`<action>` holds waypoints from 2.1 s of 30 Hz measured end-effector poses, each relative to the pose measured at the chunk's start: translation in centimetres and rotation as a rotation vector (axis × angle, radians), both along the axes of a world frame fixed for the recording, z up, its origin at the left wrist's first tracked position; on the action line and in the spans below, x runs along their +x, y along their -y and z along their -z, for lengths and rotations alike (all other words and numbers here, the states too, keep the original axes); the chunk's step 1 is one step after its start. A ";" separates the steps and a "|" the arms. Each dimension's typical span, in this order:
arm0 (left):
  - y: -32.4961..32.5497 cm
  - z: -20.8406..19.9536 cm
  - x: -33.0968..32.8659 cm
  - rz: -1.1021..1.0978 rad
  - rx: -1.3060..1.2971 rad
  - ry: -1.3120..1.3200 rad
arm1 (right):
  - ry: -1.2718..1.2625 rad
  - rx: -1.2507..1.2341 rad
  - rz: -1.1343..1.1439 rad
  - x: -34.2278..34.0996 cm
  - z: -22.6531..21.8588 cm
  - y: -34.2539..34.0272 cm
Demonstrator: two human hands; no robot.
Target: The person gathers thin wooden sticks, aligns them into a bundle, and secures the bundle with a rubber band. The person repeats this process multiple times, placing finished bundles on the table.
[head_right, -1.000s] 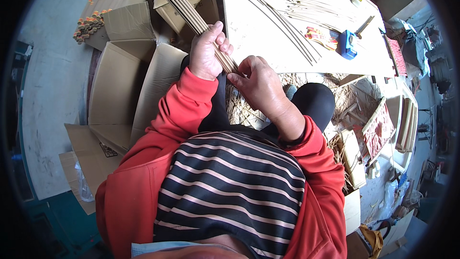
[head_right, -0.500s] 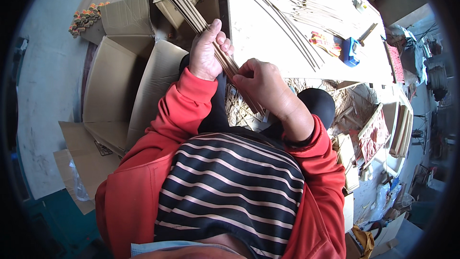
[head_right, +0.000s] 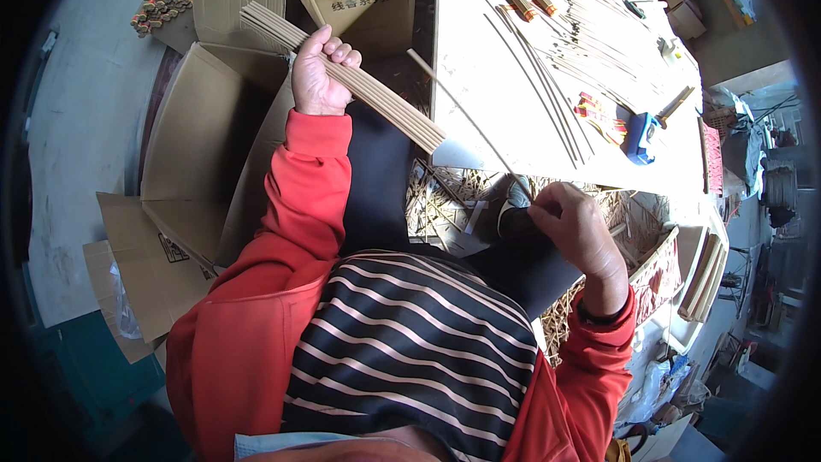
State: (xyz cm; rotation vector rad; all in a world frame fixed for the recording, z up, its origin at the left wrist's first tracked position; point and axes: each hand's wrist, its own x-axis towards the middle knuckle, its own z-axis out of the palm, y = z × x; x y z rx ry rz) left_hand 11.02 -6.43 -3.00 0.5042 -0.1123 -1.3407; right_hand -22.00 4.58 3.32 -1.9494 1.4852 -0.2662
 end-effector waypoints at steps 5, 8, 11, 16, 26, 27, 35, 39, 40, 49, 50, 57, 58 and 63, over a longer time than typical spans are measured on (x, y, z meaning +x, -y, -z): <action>-0.4 0.4 -1.9 0.180 -0.162 0.026 | -0.175 -0.223 0.087 -1.6 6.1 8.0; -0.9 -0.4 -3.5 0.299 -0.203 0.013 | -0.332 -0.344 0.111 -2.6 10.0 12.4; -1.1 -0.1 -4.2 0.386 -0.261 0.008 | -0.462 -0.500 0.096 -2.4 10.9 14.0; -2.4 -0.8 -6.1 0.295 -0.151 0.117 | 0.274 -0.263 0.147 6.0 4.4 7.2; -4.9 -3.3 -8.6 0.344 -0.126 0.176 | 0.348 0.111 0.035 10.9 4.2 0.8; -4.9 -3.8 -7.9 0.438 -0.168 0.112 | 0.516 0.320 0.022 10.7 3.3 0.5; -6.3 -4.9 -7.6 0.370 -0.076 0.253 | 0.491 0.164 0.099 11.4 3.6 -2.0; -6.4 -5.1 -7.2 0.472 -0.160 0.184 | 0.715 0.487 0.084 11.3 2.8 -2.6; -6.2 -4.8 -7.0 0.541 -0.205 0.117 | 0.822 0.641 0.070 11.1 2.4 -2.8; -6.5 -5.0 -7.3 0.382 -0.055 0.276 | 0.622 0.403 0.094 11.2 4.3 -2.8; -6.6 -5.2 -7.4 0.341 -0.027 0.315 | 0.513 0.255 0.113 11.5 4.1 -2.8; -5.7 -3.7 -6.8 0.544 -0.231 0.096 | 0.807 0.775 0.099 10.5 3.4 -2.9; -5.8 -3.5 -6.9 0.509 -0.174 0.144 | 0.735 0.685 0.100 10.7 3.6 -2.8; -6.0 -3.6 -7.6 0.359 -0.034 0.282 | 0.404 0.205 0.134 11.3 4.7 -2.5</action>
